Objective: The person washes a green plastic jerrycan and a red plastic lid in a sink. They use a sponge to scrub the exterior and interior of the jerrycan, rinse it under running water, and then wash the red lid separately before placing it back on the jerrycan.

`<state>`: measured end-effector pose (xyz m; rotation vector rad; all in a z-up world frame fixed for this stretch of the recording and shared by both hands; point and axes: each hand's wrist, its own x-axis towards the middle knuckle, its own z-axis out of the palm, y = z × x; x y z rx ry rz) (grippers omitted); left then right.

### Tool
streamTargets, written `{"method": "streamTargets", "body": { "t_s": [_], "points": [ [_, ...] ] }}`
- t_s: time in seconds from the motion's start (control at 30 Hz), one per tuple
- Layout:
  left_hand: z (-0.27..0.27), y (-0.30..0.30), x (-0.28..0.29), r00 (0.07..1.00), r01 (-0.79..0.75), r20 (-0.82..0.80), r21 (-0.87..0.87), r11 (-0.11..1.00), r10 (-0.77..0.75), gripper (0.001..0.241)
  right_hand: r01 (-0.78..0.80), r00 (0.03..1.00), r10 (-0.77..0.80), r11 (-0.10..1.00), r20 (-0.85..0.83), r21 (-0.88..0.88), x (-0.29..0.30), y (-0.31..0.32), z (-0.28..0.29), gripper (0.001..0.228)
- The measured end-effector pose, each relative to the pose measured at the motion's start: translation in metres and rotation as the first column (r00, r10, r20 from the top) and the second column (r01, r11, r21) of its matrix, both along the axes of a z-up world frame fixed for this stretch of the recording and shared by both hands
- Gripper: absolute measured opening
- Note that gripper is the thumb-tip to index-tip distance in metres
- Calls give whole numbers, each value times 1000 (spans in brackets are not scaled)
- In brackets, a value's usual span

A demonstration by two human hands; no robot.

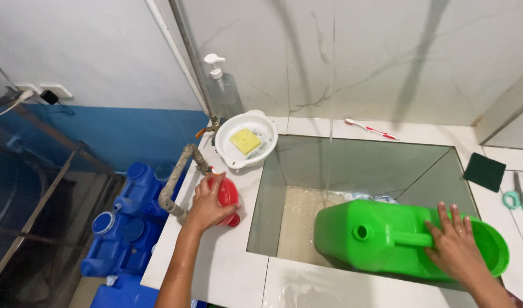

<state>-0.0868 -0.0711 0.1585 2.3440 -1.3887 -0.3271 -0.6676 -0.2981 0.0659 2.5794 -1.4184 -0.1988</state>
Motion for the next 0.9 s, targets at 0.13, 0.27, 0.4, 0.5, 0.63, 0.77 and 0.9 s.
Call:
{"method": "streamTargets", "body": {
  "t_s": [0.13,0.27,0.4,0.5,0.63,0.77,0.9],
  "points": [
    [-8,-61,-16,660,-91,-672,-515,852,-336,99,-80,996,82,863,18,498,26,-59,30,83],
    [-68,-175,-69,-179,-452,-927,-220,864,-329,113,-372,749,90,877,657,304,162,-134,70,46],
    [-144,-259,-118,-449,-422,-849,-74,903,-279,122,-399,470,-421,683,776,612,313,-179,91,26],
    [-194,-297,-128,-418,-491,-907,180,852,-50,103,-341,477,-513,640,714,688,342,-191,96,25],
    [-235,-322,-127,-223,-646,-966,45,762,-132,62,-403,443,-632,493,636,771,344,-191,93,20],
    [-224,-348,-121,-162,-544,-979,-13,839,-121,39,-349,514,-605,500,608,793,340,-185,94,26],
    [-208,-353,-107,-320,-295,-908,-175,939,-270,32,-328,534,-589,517,607,791,339,-183,102,26]
  ]
}}
